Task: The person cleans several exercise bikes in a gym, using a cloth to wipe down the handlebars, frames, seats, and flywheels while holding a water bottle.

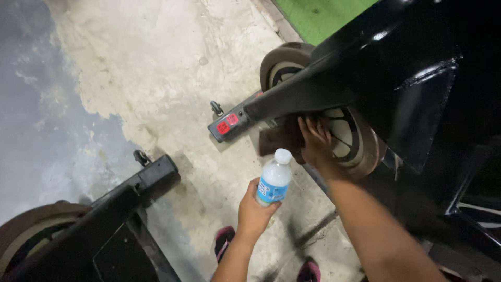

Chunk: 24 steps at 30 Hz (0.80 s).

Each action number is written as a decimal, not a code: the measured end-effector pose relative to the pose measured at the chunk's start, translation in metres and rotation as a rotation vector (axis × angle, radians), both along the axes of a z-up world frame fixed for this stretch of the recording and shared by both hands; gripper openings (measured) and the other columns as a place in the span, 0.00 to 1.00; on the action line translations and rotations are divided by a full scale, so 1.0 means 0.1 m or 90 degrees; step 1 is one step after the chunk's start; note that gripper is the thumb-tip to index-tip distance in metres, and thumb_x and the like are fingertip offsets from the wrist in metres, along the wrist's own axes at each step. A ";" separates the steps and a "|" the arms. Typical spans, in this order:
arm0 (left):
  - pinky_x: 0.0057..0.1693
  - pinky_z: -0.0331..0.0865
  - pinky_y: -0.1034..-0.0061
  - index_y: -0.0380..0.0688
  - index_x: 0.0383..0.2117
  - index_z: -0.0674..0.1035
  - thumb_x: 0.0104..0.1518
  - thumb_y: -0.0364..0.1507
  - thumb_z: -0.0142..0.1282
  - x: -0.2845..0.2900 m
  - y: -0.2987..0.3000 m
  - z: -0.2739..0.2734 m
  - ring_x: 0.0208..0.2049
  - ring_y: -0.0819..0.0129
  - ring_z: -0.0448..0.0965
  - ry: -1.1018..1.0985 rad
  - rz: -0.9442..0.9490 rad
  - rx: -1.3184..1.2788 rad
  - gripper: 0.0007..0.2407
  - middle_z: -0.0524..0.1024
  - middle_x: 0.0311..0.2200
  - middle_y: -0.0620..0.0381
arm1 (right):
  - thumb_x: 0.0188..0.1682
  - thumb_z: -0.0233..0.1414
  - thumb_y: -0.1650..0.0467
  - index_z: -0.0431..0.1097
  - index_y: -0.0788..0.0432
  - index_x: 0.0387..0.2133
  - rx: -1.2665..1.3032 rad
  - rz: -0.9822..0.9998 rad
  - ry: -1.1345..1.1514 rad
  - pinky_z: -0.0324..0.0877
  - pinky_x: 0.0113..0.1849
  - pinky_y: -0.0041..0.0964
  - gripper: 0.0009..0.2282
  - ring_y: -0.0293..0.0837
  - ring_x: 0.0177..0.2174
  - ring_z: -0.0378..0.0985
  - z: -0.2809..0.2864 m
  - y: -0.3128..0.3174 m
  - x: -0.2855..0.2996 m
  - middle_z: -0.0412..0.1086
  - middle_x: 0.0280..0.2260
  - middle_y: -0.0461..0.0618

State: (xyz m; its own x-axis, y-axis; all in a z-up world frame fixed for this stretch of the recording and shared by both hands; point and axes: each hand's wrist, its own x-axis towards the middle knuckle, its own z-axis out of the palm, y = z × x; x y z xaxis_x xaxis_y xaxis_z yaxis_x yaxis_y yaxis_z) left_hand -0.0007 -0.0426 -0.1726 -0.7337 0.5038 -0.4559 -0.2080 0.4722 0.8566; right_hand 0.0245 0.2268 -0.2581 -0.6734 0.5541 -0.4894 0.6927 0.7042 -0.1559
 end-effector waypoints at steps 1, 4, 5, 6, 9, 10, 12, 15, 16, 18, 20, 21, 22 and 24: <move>0.52 0.74 0.70 0.47 0.50 0.73 0.40 0.27 0.72 0.01 0.00 -0.01 0.46 0.62 0.83 -0.003 -0.010 -0.018 0.27 0.83 0.42 0.52 | 0.46 0.51 0.73 0.35 0.48 0.71 0.001 0.000 0.001 0.33 0.66 0.55 0.40 0.59 0.70 0.33 -0.16 -0.04 0.16 0.30 0.72 0.49; 0.52 0.74 0.71 0.47 0.50 0.73 0.39 0.27 0.72 -0.02 0.05 -0.08 0.46 0.63 0.84 -0.022 -0.015 -0.005 0.27 0.83 0.42 0.52 | 0.36 0.60 0.65 0.41 0.60 0.68 0.084 -0.014 0.462 0.44 0.65 0.56 0.46 0.67 0.68 0.39 -0.84 -0.35 0.61 0.34 0.70 0.61; 0.52 0.74 0.71 0.47 0.50 0.74 0.40 0.27 0.71 0.01 0.05 -0.12 0.46 0.63 0.85 -0.040 -0.011 0.019 0.27 0.84 0.43 0.52 | 0.42 0.53 0.71 0.41 0.63 0.71 0.101 -0.111 0.534 0.46 0.66 0.57 0.41 0.68 0.70 0.40 -1.10 -0.44 0.67 0.35 0.72 0.63; 0.52 0.74 0.71 0.47 0.50 0.74 0.40 0.27 0.71 0.00 0.07 -0.14 0.46 0.63 0.85 -0.038 -0.011 0.019 0.27 0.84 0.43 0.52 | 0.48 0.46 0.76 0.41 0.66 0.74 0.121 -0.207 0.613 0.47 0.68 0.58 0.37 0.70 0.71 0.42 -1.30 -0.43 0.65 0.36 0.74 0.66; 0.53 0.74 0.71 0.47 0.50 0.73 0.39 0.28 0.72 -0.05 0.08 -0.20 0.46 0.63 0.85 -0.044 -0.027 0.010 0.27 0.83 0.42 0.52 | 0.44 0.53 0.71 0.47 0.65 0.68 0.081 -0.287 0.493 0.52 0.64 0.54 0.36 0.64 0.66 0.51 -1.51 -0.26 0.52 0.46 0.68 0.62; 0.52 0.74 0.70 0.47 0.50 0.74 0.40 0.28 0.72 -0.08 0.08 -0.24 0.46 0.64 0.84 -0.035 -0.024 0.003 0.27 0.83 0.42 0.52 | 0.43 0.57 0.69 0.50 0.64 0.66 0.063 -0.327 0.427 0.55 0.62 0.52 0.36 0.61 0.63 0.56 -1.51 -0.22 0.50 0.52 0.64 0.61; 0.52 0.75 0.70 0.47 0.50 0.74 0.40 0.28 0.71 -0.12 0.08 -0.29 0.45 0.64 0.84 -0.024 -0.022 -0.003 0.27 0.83 0.42 0.52 | 0.43 0.56 0.69 0.51 0.64 0.65 0.036 -0.391 0.367 0.55 0.61 0.53 0.35 0.62 0.63 0.56 -1.46 -0.16 0.39 0.52 0.64 0.61; 0.52 0.74 0.70 0.47 0.50 0.74 0.39 0.28 0.72 -0.23 0.07 -0.34 0.45 0.64 0.84 -0.028 0.001 -0.021 0.27 0.83 0.42 0.52 | 0.43 0.56 0.69 0.52 0.63 0.65 0.002 -0.459 0.347 0.55 0.60 0.54 0.34 0.62 0.62 0.56 -1.38 -0.08 0.08 0.52 0.64 0.61; 0.52 0.74 0.70 0.47 0.50 0.74 0.39 0.28 0.72 -0.25 0.04 -0.38 0.45 0.63 0.84 -0.025 0.001 -0.005 0.27 0.83 0.42 0.52 | 0.44 0.55 0.69 0.52 0.63 0.65 -0.009 -0.475 0.343 0.55 0.60 0.55 0.33 0.62 0.62 0.56 -1.40 -0.18 0.06 0.52 0.64 0.61; 0.52 0.74 0.70 0.46 0.50 0.74 0.40 0.29 0.72 -0.29 -0.02 -0.48 0.45 0.63 0.85 -0.022 0.004 0.007 0.27 0.83 0.42 0.52 | 0.44 0.55 0.69 0.53 0.63 0.64 -0.032 -0.495 0.329 0.55 0.60 0.55 0.33 0.62 0.61 0.56 -1.45 -0.29 0.03 0.53 0.63 0.61; 0.52 0.75 0.70 0.46 0.50 0.74 0.41 0.29 0.72 -0.33 -0.04 -0.58 0.44 0.63 0.85 -0.024 0.019 0.026 0.27 0.84 0.42 0.52 | 0.44 0.55 0.69 0.53 0.63 0.64 -0.047 -0.510 0.319 0.55 0.59 0.56 0.32 0.62 0.61 0.56 -1.51 -0.34 0.01 0.53 0.63 0.61; 0.52 0.75 0.70 0.46 0.50 0.74 0.41 0.29 0.72 -0.35 -0.05 -0.62 0.44 0.63 0.85 -0.026 0.021 0.025 0.27 0.84 0.42 0.52 | 0.44 0.54 0.69 0.54 0.63 0.64 -0.050 -0.515 0.319 0.55 0.59 0.57 0.32 0.62 0.61 0.56 -1.53 -0.34 0.02 0.53 0.63 0.61; 0.52 0.75 0.70 0.46 0.50 0.74 0.41 0.29 0.72 -0.37 -0.07 -0.64 0.44 0.64 0.84 -0.009 0.028 0.005 0.27 0.83 0.42 0.52 | 0.45 0.54 0.69 0.54 0.62 0.64 -0.053 -0.517 0.320 0.55 0.59 0.57 0.31 0.62 0.61 0.56 -1.52 -0.34 0.04 0.53 0.63 0.61; 0.51 0.74 0.70 0.46 0.51 0.74 0.40 0.29 0.72 -0.39 -0.08 -0.63 0.44 0.65 0.84 0.003 0.034 -0.015 0.27 0.83 0.42 0.52 | 0.45 0.54 0.69 0.55 0.62 0.64 -0.053 -0.521 0.318 0.56 0.58 0.58 0.31 0.62 0.60 0.56 -1.50 -0.32 0.13 0.53 0.62 0.61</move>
State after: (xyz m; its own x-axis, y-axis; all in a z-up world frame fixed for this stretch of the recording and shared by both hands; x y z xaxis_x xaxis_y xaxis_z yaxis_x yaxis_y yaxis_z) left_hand -0.0398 -0.0505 -0.2356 -0.7620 0.4525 -0.4633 -0.2294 0.4803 0.8465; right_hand 0.0376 0.1946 -0.4081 -0.2351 0.9212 -0.3101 0.8043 0.0052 -0.5942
